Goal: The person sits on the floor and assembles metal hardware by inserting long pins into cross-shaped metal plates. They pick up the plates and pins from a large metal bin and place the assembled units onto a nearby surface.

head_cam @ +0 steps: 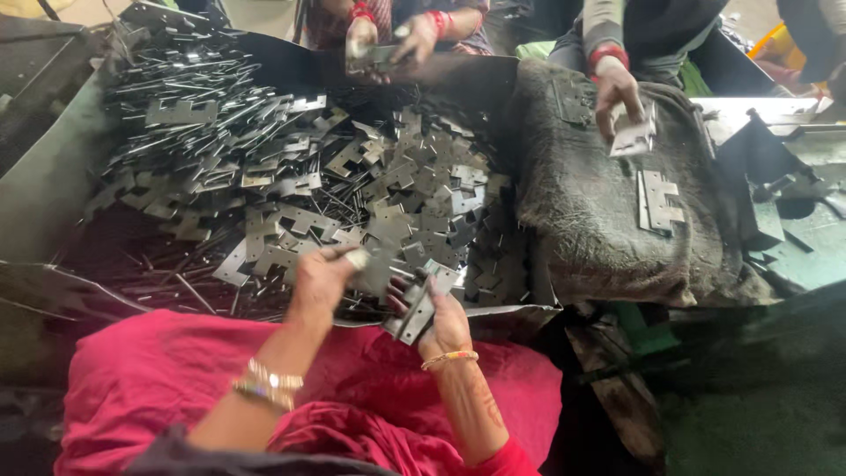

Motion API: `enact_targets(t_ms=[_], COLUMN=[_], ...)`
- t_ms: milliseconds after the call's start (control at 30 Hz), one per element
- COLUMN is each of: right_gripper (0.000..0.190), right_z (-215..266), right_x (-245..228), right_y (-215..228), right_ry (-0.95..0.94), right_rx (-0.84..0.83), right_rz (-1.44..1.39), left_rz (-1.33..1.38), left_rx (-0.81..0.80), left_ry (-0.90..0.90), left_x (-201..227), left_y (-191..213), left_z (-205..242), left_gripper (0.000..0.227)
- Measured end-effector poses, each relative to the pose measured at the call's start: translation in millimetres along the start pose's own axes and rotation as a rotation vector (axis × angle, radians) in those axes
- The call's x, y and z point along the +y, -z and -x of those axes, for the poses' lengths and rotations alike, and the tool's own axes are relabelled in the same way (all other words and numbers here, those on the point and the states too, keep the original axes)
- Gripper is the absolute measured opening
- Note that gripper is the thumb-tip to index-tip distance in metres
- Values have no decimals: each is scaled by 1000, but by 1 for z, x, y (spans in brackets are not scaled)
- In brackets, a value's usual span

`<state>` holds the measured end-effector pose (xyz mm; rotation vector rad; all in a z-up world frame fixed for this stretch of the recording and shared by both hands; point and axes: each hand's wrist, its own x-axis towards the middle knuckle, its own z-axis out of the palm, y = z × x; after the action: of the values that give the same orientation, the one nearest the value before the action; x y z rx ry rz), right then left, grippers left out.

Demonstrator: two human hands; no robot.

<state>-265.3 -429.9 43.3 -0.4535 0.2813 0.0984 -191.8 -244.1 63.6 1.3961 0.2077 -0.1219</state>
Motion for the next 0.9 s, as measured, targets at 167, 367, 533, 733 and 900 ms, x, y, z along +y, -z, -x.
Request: enact_targets(t_ms=[167,367,533,733,900], right_gripper=[43,34,46,32,15], right_z=[-8,-8,8,9,-9], right_x=[11,37,-5,-18,-119], right_y=[-7,-18,-44,-41,-12], right_ry=[88,248,588,59,452], right_rx=[21,28,-81,-285,226], right_rz=[-64,212,823,1712,1423], left_rz=[-431,-400,-768,-811,-1693], left_rx=[-32,-237,-520,-834,120], left_ry=[-419,-125,-280,-232,-899], left_x=[-19,-13,19,45,25], left_y=[-32,-6,51,55,108], left_z=[59,66,36,21,-35], left_gripper=[22,33,31,31,53])
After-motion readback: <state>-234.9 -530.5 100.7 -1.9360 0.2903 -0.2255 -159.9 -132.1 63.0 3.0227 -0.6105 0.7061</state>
